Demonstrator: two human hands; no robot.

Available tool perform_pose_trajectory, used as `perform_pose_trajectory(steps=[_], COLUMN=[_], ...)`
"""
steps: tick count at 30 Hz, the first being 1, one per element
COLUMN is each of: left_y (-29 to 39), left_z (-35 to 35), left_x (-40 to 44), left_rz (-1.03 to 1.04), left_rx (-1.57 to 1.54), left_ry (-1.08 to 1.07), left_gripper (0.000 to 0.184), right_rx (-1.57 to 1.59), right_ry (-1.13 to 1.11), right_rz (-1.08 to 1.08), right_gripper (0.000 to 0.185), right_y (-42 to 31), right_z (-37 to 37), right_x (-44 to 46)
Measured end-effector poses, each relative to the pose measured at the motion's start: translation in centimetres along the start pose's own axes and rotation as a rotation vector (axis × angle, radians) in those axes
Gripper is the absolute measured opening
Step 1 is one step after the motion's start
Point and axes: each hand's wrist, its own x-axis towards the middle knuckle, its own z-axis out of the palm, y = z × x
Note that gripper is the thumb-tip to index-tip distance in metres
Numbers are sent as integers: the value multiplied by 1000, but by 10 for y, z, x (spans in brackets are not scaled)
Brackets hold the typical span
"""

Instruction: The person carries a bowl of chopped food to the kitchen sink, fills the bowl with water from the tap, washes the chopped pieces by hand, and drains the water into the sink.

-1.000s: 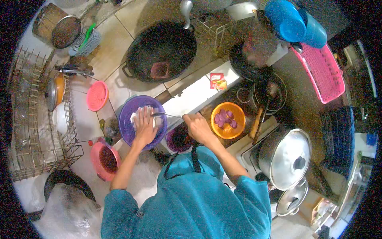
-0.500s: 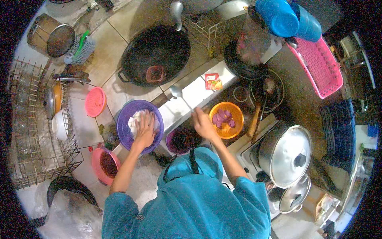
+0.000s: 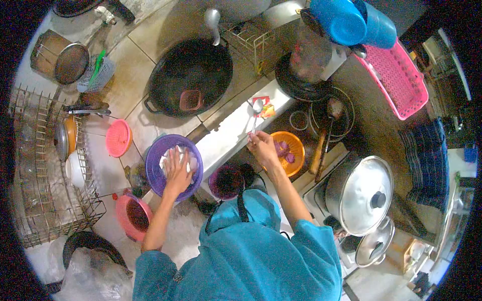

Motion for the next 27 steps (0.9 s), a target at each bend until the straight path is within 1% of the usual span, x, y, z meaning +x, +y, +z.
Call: perform_pose_trajectory(steps=[3, 6, 8, 11, 12, 14, 15, 17, 21, 23, 27], left_y=[-7, -9, -9, -7, -8, -9, -10, -12, -17, -18, -18], left_z=[7, 10, 8, 4, 5, 7, 8, 8, 16, 17, 16], left_x=[-1, 0, 0, 0, 0, 1, 1, 1, 0, 0, 0], left_rz=[-13, -22, -20, 22, 18, 9, -7, -38, -18, -4, -22], left_rx=[-7, -5, -13, -35, -35, -34, -30, -21, -52, -48, -31], left_ry=[-29, -38, -39, 66, 66, 64, 18, -75, -43, -25, -38], left_gripper=[83, 83, 84, 85, 86, 87, 88, 89, 89, 88, 83], right_rx=[0, -78, -89, -160, -192, -138, -110, -163, -246, -238, -296], right_ry=[58, 42, 55, 68, 71, 81, 87, 92, 139, 154, 189], right_rz=[4, -34, -22, -59, -81, -44, -26, 1, 47, 83, 114], right_gripper=[12, 13, 14, 16, 17, 20, 21, 26, 34, 37, 43], right_y=[-5, 0, 3, 10, 13, 17, 18, 18, 20, 19, 18], right_z=[3, -2, -3, -5, -6, -5, -3, 2, 13, 17, 21], right_x=[5, 17, 19, 25, 28, 31, 32, 34, 40, 41, 43])
